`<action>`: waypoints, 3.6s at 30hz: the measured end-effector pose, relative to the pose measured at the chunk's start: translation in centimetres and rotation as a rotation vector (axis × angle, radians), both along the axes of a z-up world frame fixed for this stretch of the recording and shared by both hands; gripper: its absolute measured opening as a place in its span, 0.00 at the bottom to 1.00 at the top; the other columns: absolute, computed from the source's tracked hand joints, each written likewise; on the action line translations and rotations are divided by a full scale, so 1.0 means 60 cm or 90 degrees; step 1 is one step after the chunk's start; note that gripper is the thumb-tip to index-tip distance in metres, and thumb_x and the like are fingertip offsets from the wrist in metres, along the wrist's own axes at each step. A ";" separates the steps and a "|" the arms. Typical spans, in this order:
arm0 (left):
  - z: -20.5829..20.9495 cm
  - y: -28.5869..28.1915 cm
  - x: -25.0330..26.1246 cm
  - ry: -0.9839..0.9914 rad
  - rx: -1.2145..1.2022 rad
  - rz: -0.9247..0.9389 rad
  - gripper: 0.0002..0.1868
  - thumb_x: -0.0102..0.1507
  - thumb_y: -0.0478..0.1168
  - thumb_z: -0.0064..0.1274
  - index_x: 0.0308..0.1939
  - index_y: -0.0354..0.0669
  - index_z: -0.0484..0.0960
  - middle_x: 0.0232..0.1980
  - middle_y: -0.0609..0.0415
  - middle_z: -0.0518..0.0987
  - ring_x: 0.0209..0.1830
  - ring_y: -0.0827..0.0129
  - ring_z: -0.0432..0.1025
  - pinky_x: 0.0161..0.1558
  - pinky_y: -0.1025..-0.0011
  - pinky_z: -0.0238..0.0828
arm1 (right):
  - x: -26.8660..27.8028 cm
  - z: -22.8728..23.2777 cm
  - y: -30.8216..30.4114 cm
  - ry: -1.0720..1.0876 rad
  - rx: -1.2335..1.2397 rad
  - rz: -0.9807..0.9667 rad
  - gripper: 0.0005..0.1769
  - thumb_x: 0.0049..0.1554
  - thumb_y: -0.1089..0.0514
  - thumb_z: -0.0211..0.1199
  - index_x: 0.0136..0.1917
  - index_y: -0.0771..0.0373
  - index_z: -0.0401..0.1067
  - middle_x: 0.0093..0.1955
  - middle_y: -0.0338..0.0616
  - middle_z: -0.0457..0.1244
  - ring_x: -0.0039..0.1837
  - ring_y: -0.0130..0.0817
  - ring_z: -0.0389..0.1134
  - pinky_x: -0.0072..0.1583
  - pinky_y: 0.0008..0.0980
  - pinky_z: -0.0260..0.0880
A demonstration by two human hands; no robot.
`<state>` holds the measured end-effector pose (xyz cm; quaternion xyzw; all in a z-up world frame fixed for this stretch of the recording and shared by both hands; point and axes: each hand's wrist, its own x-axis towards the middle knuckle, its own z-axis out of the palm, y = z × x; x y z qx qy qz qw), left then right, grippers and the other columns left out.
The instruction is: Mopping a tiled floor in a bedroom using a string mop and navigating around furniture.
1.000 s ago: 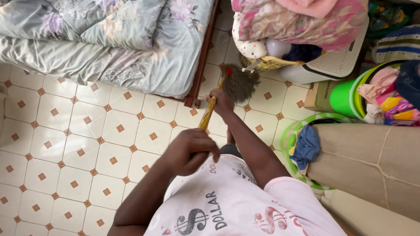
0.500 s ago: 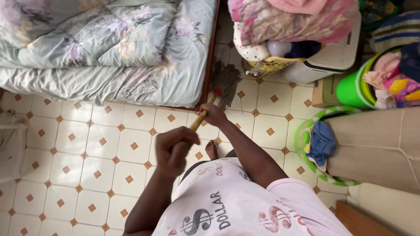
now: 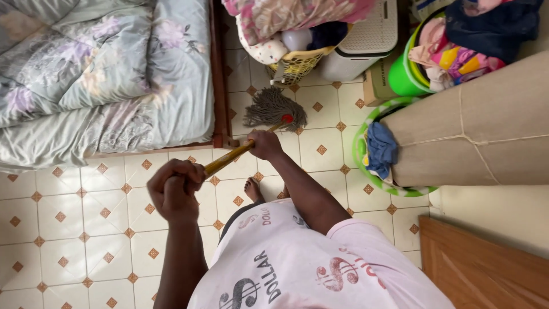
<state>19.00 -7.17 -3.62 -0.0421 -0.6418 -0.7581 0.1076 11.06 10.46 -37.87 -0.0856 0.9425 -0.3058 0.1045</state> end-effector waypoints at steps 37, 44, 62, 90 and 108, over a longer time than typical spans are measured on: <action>-0.242 0.345 0.003 0.142 0.020 -0.358 0.10 0.44 0.29 0.34 0.13 0.42 0.70 0.14 0.56 0.59 0.14 0.68 0.55 0.25 0.68 0.65 | 0.069 -0.159 0.434 0.055 -0.095 -0.313 0.11 0.61 0.49 0.65 0.45 0.54 0.67 0.48 0.42 0.65 0.62 0.44 0.70 0.66 0.45 0.70; -0.110 0.284 -0.042 -0.010 -0.028 -0.341 0.10 0.47 0.32 0.34 0.13 0.38 0.70 0.14 0.59 0.53 0.17 0.74 0.50 0.23 0.75 0.55 | 0.116 -0.058 0.346 0.025 -0.121 -0.387 0.13 0.63 0.49 0.62 0.43 0.57 0.68 0.42 0.44 0.63 0.56 0.45 0.70 0.62 0.41 0.72; 0.034 -0.035 0.245 0.069 -0.161 -0.509 0.11 0.50 0.27 0.35 0.18 0.41 0.72 0.20 0.54 0.67 0.21 0.68 0.57 0.28 0.73 0.52 | 0.336 0.001 0.010 -0.068 -0.187 -0.247 0.14 0.57 0.50 0.65 0.34 0.56 0.69 0.37 0.40 0.65 0.41 0.40 0.68 0.40 0.42 0.64; -0.055 -0.216 0.466 0.022 -0.039 0.304 0.08 0.56 0.33 0.35 0.25 0.36 0.69 0.16 0.50 0.56 0.13 0.61 0.58 0.20 0.65 0.69 | 0.467 0.012 -0.157 -0.220 -0.177 0.039 0.07 0.55 0.52 0.61 0.38 0.50 0.66 0.42 0.38 0.66 0.44 0.38 0.68 0.41 0.40 0.60; -0.137 0.136 0.560 -0.065 -0.017 0.037 0.10 0.51 0.33 0.37 0.24 0.30 0.74 0.11 0.48 0.57 0.14 0.60 0.71 0.22 0.61 0.79 | 0.778 -0.009 0.241 -0.117 -0.244 -0.258 0.07 0.52 0.56 0.66 0.41 0.58 0.69 0.39 0.54 0.68 0.51 0.58 0.73 0.53 0.52 0.72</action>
